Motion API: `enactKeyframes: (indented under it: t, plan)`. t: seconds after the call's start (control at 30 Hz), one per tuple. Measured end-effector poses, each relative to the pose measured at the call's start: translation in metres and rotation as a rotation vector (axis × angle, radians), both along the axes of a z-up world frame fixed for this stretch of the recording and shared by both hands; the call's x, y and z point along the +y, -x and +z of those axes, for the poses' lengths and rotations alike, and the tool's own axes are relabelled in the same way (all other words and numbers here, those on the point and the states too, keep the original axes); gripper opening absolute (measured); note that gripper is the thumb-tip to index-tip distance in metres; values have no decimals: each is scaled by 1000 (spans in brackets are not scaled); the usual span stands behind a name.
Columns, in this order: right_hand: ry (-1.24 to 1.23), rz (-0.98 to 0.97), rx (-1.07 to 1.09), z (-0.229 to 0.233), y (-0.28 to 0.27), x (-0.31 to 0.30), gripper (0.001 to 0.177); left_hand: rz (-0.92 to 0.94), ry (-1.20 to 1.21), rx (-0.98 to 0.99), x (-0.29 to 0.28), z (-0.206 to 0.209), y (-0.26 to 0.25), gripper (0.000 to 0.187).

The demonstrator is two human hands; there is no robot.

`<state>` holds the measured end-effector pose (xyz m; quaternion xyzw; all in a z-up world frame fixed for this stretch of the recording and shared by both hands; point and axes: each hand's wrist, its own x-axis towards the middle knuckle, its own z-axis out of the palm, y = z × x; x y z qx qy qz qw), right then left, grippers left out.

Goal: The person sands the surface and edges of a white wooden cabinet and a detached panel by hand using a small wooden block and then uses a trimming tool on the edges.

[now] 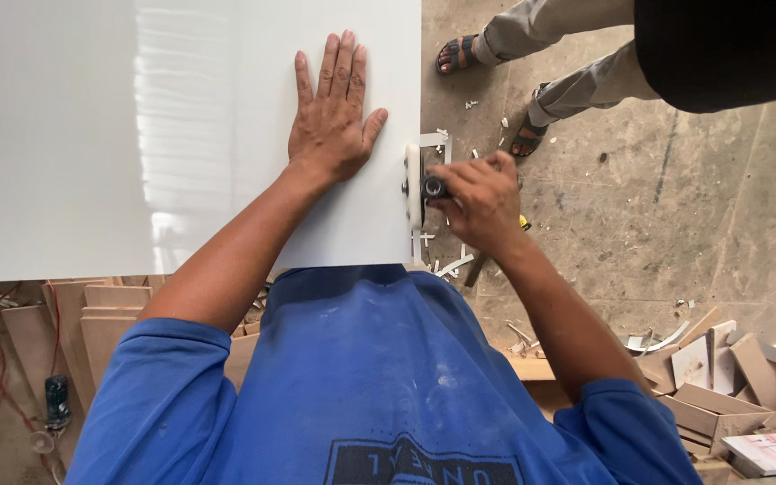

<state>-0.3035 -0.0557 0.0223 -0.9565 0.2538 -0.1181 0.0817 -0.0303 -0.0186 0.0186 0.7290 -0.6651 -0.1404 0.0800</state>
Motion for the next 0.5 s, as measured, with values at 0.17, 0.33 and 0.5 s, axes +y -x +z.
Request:
enactKeyframes:
  t: [0.17, 0.33, 0.5]
  plan:
    - [-14, -5, 65, 9, -24, -41, 47, -17, -49, -1, 3, 10, 3, 79]
    - [14, -18, 3, -3, -48, -96, 43, -15, -133, 21, 4, 15, 7, 80]
    - [69, 32, -82, 16, -91, -167, 33, -46, -45, -39, 9, 3, 12, 84]
